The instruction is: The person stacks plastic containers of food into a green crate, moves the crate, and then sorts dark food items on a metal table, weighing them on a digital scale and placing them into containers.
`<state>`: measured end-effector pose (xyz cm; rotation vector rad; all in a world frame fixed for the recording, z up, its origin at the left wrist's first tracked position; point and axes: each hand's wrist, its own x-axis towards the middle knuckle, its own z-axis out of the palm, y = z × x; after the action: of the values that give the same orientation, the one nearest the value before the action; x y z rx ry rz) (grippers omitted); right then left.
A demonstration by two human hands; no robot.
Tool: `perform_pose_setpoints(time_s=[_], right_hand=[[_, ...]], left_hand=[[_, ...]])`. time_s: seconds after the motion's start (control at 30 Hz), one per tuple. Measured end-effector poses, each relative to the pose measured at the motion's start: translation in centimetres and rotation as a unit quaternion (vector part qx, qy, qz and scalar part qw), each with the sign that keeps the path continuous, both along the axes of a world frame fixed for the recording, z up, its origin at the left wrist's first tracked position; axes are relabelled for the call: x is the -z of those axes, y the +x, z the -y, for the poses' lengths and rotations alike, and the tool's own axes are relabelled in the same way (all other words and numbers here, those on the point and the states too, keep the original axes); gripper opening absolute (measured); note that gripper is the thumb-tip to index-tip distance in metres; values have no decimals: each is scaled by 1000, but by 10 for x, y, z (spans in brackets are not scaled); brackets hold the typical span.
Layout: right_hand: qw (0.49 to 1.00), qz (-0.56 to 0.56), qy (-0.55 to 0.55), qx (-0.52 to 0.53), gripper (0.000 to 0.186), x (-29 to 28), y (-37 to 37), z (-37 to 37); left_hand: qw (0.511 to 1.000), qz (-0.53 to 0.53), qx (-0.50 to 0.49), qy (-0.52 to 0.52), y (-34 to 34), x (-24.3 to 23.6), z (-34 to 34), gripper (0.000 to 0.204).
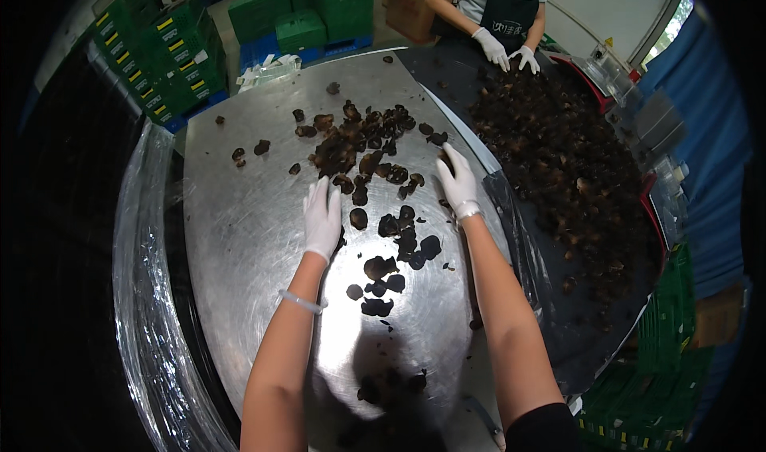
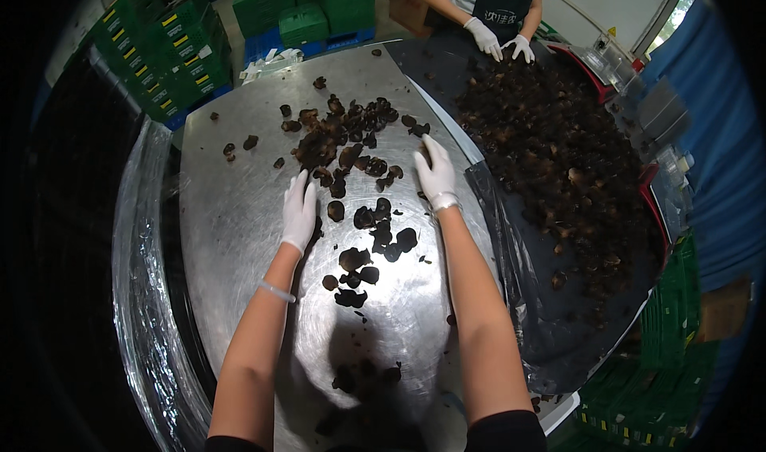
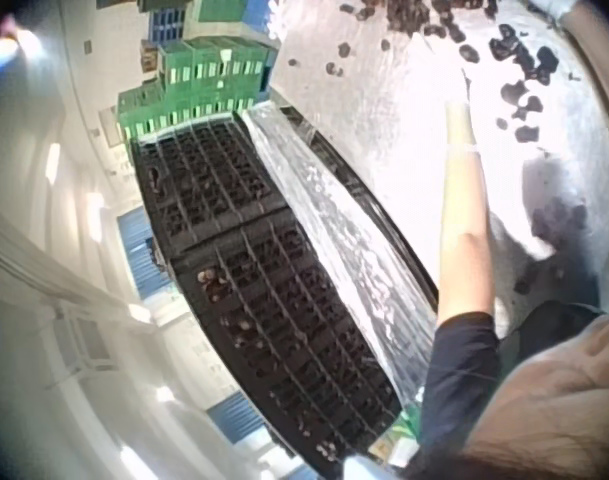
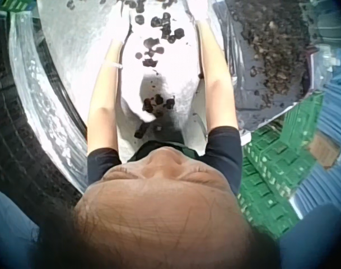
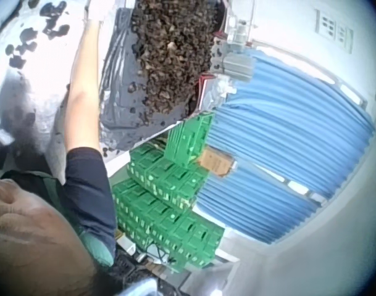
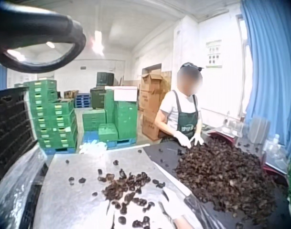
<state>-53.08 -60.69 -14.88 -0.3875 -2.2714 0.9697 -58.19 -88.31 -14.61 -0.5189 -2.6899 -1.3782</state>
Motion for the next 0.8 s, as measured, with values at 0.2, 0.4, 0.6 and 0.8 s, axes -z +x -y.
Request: perform_pose_setpoints(time_s=[0.2,0.4,0.6,0.8], right_hand=[[965,38,-3,-260,33,-10,-46,59],[914,75,22,-398,23,-24,5,62],[944,71,-41,-319,28,-28,104,96],[972,23,-181,-151,32,-6,172,174]], left_hand=[[991,-12,124,40,-19,-2,-27,39],[979,18,190,68,20,-8,-9,23],[981,-3,163,100,100,-10,1,24],[979,56,36,195,202,-6,0,30]])
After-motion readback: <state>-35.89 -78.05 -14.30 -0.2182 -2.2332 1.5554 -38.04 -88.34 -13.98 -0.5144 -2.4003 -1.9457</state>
